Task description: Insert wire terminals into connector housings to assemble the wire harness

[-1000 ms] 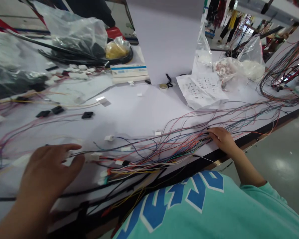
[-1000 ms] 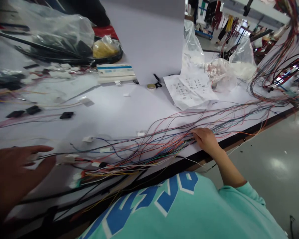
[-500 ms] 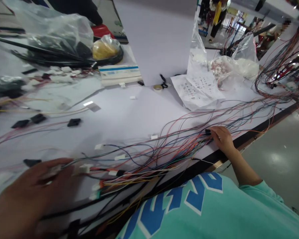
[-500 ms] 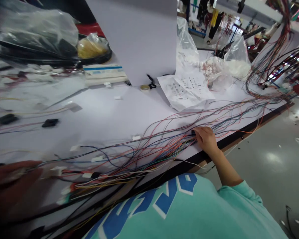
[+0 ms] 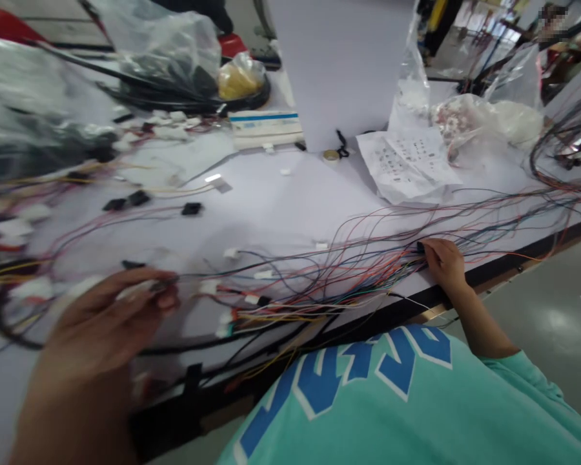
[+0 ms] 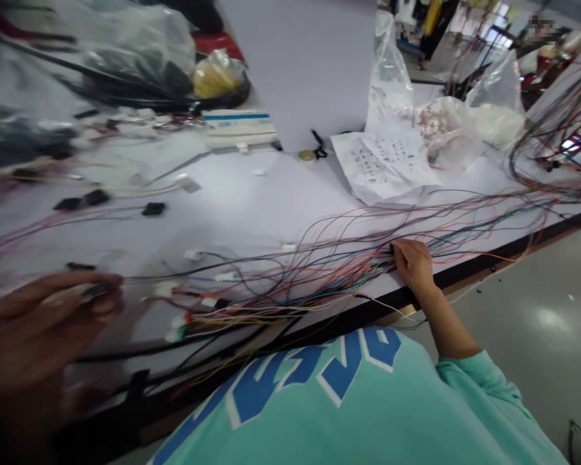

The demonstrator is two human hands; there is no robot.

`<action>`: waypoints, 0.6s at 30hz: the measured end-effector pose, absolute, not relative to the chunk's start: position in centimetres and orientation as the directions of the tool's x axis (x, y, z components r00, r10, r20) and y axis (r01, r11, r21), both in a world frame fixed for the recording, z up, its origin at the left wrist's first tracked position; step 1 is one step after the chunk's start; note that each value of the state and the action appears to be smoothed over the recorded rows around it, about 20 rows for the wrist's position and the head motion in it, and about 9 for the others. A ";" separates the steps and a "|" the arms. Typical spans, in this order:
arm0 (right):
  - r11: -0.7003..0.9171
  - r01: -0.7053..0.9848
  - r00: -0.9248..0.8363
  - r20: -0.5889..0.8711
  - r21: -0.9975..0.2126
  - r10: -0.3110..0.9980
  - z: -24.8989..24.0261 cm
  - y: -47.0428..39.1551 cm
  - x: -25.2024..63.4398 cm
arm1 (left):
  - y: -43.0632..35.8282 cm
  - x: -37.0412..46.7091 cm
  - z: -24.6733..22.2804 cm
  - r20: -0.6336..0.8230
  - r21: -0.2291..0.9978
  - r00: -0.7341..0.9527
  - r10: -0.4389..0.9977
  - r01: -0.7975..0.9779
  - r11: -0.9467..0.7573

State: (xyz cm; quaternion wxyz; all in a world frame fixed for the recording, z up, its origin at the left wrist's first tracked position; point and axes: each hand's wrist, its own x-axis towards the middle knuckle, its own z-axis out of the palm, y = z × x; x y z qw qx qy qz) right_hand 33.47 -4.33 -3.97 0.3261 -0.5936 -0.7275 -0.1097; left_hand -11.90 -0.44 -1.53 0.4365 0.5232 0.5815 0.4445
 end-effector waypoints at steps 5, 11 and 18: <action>0.236 0.944 -0.067 0.566 -0.231 0.822 -3.9 -4.3 34.0 | -0.8 -10.6 0.3 -0.227 0.962 -0.141 0.964 -0.186 0.199; 0.245 0.944 -0.077 0.574 -0.221 0.816 -3.3 -4.0 34.2 | -0.8 -11.6 -0.9 -0.128 0.966 -0.053 0.990 -0.231 0.113; 0.459 0.862 -0.335 0.439 -0.215 0.834 1.2 -1.1 31.5 | -0.8 -11.3 -0.9 -0.075 0.956 -0.067 0.995 -0.290 0.053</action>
